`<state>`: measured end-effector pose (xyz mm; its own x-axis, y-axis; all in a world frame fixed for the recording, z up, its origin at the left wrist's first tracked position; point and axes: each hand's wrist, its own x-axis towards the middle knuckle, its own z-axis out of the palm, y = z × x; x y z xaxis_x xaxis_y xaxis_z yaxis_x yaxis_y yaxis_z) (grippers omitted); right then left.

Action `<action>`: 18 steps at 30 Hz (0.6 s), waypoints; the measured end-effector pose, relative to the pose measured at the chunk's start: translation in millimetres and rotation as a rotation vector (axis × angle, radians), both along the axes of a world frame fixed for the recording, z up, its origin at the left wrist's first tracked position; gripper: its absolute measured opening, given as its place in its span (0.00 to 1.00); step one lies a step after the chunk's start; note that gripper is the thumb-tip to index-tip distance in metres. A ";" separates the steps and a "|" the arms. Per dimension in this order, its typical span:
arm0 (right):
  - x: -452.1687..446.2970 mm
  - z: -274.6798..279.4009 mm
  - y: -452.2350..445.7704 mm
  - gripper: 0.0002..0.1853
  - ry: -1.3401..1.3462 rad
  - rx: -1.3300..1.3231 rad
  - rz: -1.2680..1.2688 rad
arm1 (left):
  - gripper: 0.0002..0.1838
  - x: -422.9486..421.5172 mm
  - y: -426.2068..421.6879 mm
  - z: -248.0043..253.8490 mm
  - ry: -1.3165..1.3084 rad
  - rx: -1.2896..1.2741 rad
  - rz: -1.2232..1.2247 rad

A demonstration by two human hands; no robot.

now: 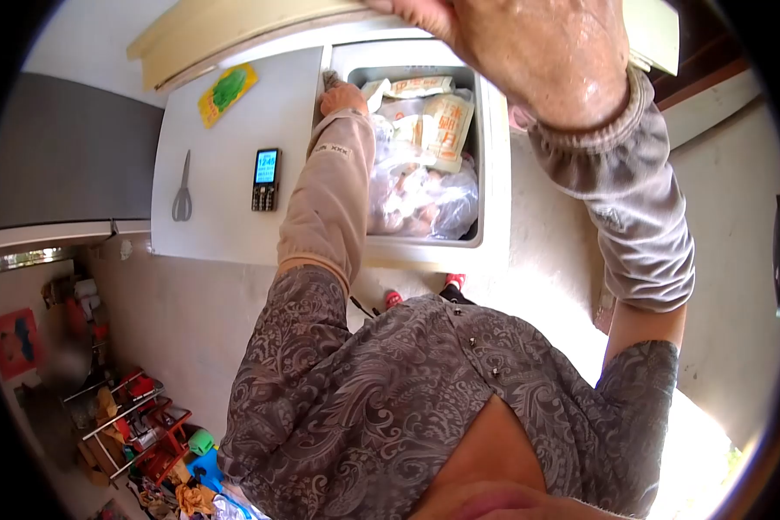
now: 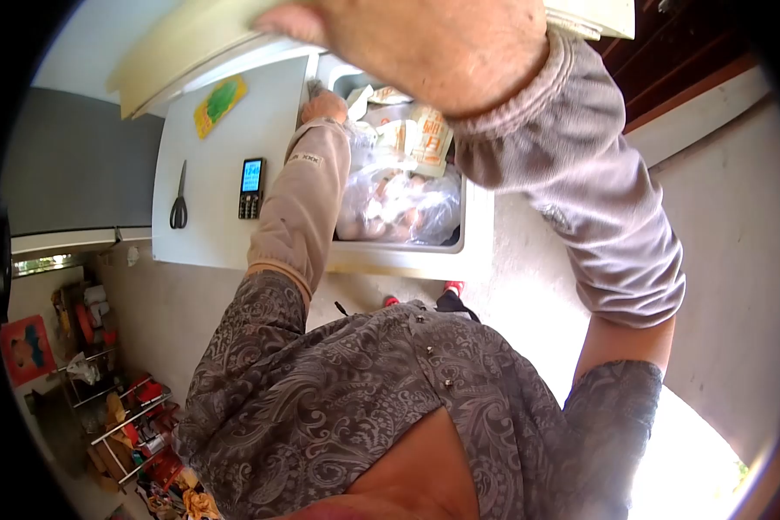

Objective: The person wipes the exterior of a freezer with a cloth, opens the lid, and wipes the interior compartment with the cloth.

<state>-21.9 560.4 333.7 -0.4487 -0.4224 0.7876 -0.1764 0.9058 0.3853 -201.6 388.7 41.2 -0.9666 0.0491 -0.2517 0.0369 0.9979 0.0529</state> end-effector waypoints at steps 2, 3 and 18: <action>-16.6 -5.4 7.2 0.27 0.133 0.061 -0.003 | 0.20 -53.1 3.6 -59.5 0.155 -0.077 -0.020; -21.6 -4.2 10.6 0.27 0.137 0.086 -0.027 | 0.20 -78.9 6.7 -83.5 0.232 -0.113 -0.030; -31.8 26.8 12.1 0.24 0.007 0.087 -0.088 | 0.19 -114.5 55.9 -32.3 0.138 0.033 -0.110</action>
<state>-53.6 572.5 360.4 -0.4819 -0.4485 0.7527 -0.0951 0.8808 0.4639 -316.2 444.6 9.0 -0.9801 0.1628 -0.1134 0.1553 0.9852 0.0723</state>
